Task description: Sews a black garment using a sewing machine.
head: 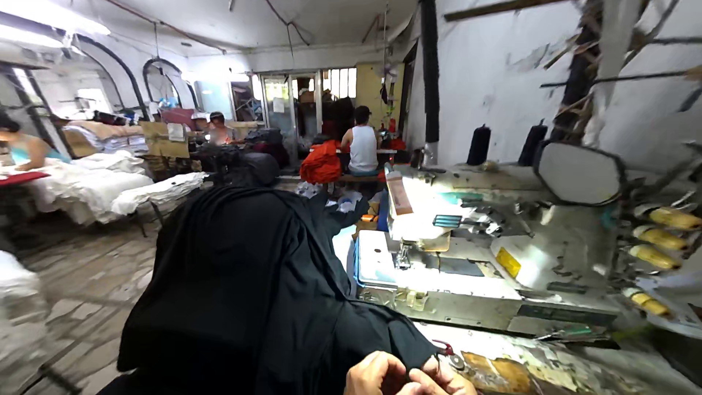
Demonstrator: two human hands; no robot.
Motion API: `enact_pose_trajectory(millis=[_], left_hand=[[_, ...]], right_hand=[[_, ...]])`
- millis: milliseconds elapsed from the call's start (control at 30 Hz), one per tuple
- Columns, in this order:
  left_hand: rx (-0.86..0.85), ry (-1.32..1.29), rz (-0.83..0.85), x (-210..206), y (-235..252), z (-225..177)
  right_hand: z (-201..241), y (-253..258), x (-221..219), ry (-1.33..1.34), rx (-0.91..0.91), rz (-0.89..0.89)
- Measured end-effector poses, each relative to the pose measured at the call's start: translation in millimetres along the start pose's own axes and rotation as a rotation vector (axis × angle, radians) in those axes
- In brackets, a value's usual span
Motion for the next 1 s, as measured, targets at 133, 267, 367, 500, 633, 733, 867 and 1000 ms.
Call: enact_pose_trajectory(millis=[133, 267, 367, 500, 633, 733, 867, 1000], left_hand=[[-0.244, 0.174, 0.021, -7, 12, 13], [-0.199, 0.017, 0.086, -17, 28, 27], [0.033, -0.194, 0.087, -19, 29, 32], [0.044, -0.154, 0.147, -33, 31, 29], [-0.006, 0.024, 0.2, -42, 38, 30], [-0.025, -0.031, 0.184, -42, 38, 32], [0.222, -0.255, 0.159, -31, 29, 46], [0.578, -0.541, 0.046, -25, 17, 52]], right_hand=[[7, 12, 11, -0.179, 0.116, -0.041], [12, 22, 28, -0.288, 0.272, -0.091], [12, 28, 43, -0.225, 0.23, -0.109], [11, 32, 48, -0.079, 0.11, -0.094], [17, 33, 44, -0.111, 0.138, -0.091], [19, 25, 42, -0.179, 0.175, -0.067], [17, 8, 45, -0.37, 0.278, -0.11], [11, -1, 47, -0.466, 0.282, -0.139]])
Point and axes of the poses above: each hand's wrist, its own y-axis towards the middle knuckle, its own x-axis out of the back of the hand, z = x × y, the point moved 6 cm from there along y, towards the middle knuckle, and after that the axes turned 13 degrees about -x, right-handed, at the moved point
